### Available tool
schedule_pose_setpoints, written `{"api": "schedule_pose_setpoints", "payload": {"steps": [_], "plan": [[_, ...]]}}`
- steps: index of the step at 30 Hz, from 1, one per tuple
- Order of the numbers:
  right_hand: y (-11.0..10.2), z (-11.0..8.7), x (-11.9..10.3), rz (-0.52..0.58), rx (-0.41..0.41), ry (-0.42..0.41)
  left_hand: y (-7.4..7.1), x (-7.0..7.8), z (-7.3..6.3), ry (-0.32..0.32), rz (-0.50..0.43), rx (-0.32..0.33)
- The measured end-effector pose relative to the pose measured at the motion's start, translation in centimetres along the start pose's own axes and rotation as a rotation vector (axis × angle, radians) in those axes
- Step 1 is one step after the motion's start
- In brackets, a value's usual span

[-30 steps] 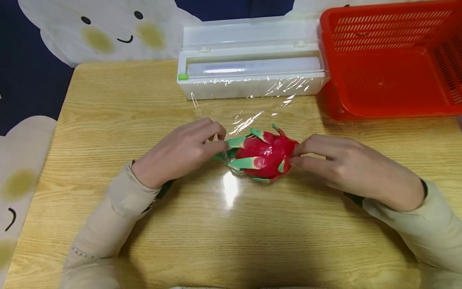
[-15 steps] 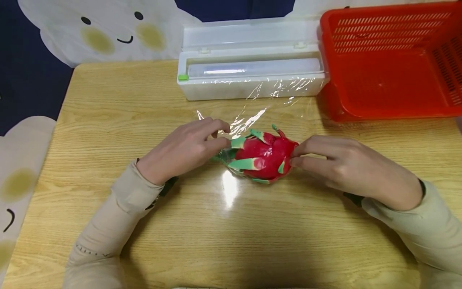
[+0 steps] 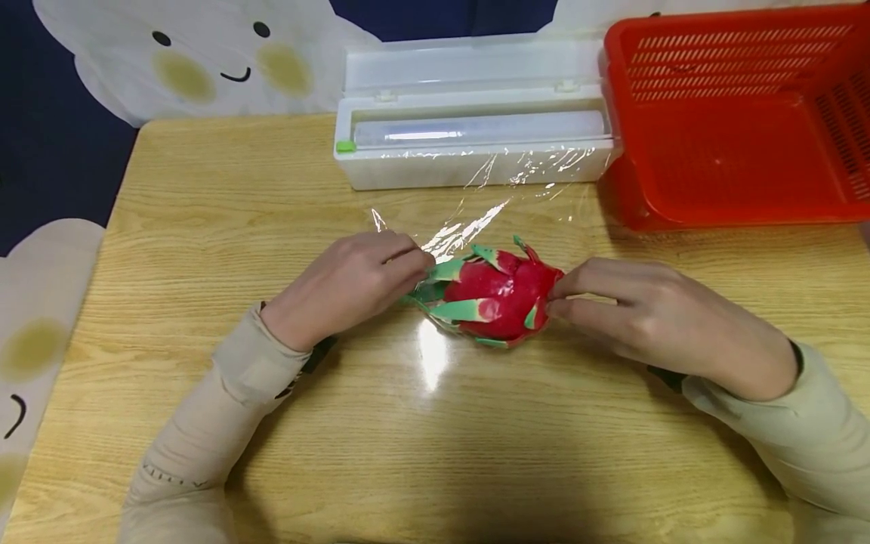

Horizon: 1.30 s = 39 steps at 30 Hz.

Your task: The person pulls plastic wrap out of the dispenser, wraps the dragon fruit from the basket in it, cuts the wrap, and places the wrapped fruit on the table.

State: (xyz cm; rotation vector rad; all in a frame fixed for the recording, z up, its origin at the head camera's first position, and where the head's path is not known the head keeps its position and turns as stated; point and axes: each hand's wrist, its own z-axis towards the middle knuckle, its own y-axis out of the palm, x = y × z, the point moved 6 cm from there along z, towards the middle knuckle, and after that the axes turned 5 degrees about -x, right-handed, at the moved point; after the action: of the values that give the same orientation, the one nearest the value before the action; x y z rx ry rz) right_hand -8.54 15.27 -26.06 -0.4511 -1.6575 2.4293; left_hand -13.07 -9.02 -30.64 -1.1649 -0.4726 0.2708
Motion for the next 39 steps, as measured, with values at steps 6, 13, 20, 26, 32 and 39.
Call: {"api": "schedule_pose_setpoints", "payload": {"steps": [6, 13, 20, 26, 32, 39], "plan": [[0.0, 0.0, 0.0, -0.004, 0.015, -0.003, 0.5, 0.0, -0.2, -0.015, -0.004, -0.060], [-0.1, 0.1, 0.0, -0.007, 0.035, 0.006, 0.9, 0.0, -0.2, -0.020, 0.033, -0.116], [-0.2, 0.1, 0.0, 0.002, 0.061, 0.004, 1.2, 0.0, -0.1, -0.026, 0.038, -0.129], [-0.4, 0.1, 0.0, 0.012, 0.091, 0.000, 1.4, 0.0, -0.1, -0.031, 0.036, -0.136], [-0.3, 0.3, 0.0, 0.011, 0.073, 0.015, 1.7, 0.4, -0.1, 0.004, 0.057, -0.135], [0.2, 0.1, 0.6, 0.026, 0.084, 0.036, 1.9, 0.3, -0.2, -0.015, 0.016, -0.163]]}}
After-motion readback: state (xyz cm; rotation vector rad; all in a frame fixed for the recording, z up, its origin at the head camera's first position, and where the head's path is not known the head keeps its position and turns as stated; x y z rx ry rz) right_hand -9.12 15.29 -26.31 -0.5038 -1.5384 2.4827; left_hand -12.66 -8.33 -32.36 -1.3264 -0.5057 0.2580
